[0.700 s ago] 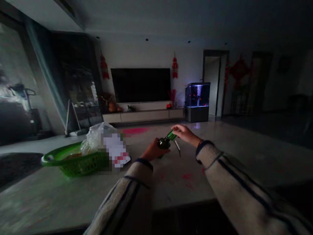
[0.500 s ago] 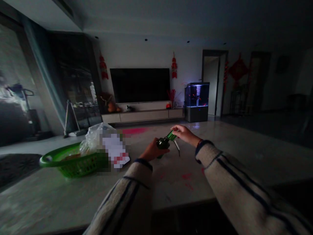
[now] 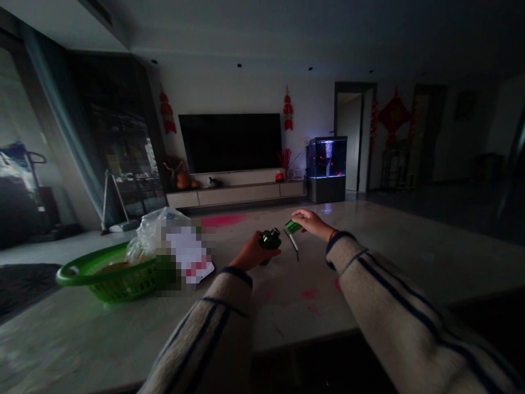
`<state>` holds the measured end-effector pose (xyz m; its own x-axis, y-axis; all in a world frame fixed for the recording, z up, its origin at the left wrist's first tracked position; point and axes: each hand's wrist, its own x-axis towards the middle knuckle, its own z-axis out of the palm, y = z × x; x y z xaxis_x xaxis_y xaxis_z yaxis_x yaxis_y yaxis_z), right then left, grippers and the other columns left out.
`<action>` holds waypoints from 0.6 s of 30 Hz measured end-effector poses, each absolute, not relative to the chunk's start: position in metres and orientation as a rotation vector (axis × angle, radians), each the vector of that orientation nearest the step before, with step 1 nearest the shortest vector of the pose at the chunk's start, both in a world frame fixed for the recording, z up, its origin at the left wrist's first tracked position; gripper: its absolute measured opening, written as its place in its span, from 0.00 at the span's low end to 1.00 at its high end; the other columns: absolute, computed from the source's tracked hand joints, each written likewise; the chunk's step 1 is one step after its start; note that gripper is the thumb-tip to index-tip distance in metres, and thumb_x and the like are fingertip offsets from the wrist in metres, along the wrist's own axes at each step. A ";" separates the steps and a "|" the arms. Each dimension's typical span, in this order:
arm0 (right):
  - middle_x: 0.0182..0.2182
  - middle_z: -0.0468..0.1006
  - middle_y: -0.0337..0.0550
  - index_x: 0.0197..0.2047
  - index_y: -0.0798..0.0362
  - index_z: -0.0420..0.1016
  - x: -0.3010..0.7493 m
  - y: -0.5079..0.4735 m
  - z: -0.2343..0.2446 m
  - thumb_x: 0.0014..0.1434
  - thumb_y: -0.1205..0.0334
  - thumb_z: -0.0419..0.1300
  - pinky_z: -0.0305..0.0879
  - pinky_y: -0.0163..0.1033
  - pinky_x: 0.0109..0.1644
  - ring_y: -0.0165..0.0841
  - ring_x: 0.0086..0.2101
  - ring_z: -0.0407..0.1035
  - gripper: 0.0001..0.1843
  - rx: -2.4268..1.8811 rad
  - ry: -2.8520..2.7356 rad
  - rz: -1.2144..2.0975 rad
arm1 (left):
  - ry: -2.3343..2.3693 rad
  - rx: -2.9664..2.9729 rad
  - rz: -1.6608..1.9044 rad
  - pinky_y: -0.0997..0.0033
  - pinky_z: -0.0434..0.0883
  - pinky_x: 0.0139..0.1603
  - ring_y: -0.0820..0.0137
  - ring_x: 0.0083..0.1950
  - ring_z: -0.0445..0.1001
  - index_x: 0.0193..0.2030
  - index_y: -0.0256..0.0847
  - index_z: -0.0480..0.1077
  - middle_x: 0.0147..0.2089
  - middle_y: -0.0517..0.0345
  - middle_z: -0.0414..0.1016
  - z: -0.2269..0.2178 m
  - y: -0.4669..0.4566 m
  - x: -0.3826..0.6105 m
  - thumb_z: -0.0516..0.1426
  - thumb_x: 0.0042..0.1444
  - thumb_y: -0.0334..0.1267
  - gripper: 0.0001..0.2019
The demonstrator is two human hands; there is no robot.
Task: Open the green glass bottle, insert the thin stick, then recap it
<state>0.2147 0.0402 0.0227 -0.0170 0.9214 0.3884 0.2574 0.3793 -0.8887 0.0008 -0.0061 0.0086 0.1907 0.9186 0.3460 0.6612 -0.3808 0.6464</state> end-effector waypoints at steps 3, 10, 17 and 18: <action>0.23 0.73 0.38 0.30 0.55 0.69 0.219 0.042 0.022 0.50 0.64 0.58 0.61 0.29 0.21 0.25 0.20 0.65 0.03 -1.130 -1.439 0.846 | 1.493 2.119 1.016 0.69 0.68 0.38 0.66 0.40 0.72 0.41 0.39 0.61 0.37 0.55 0.72 0.010 -0.007 0.001 0.65 0.31 0.49 0.30; 0.23 0.75 0.42 0.30 0.57 0.68 0.227 0.036 0.031 0.55 0.66 0.55 0.68 0.33 0.28 0.28 0.23 0.70 0.04 -0.790 -1.134 1.287 | 1.454 2.078 1.028 0.71 0.69 0.36 0.67 0.38 0.72 0.42 0.38 0.60 0.36 0.55 0.73 0.009 -0.007 0.002 0.65 0.32 0.46 0.30; 0.22 0.74 0.43 0.33 0.57 0.66 0.240 0.041 0.035 0.58 0.66 0.49 0.70 0.37 0.32 0.30 0.25 0.70 0.06 -0.661 -0.766 1.440 | 1.468 2.085 1.028 0.71 0.69 0.34 0.67 0.38 0.72 0.42 0.38 0.61 0.36 0.55 0.72 0.008 -0.006 0.001 0.65 0.31 0.48 0.31; 0.22 0.73 0.42 0.32 0.57 0.65 0.242 0.042 0.035 0.58 0.65 0.49 0.70 0.37 0.32 0.30 0.25 0.70 0.06 -0.664 -0.720 1.422 | 1.465 2.092 1.028 0.71 0.69 0.34 0.67 0.38 0.72 0.42 0.38 0.61 0.36 0.55 0.72 0.008 -0.006 0.001 0.65 0.31 0.48 0.31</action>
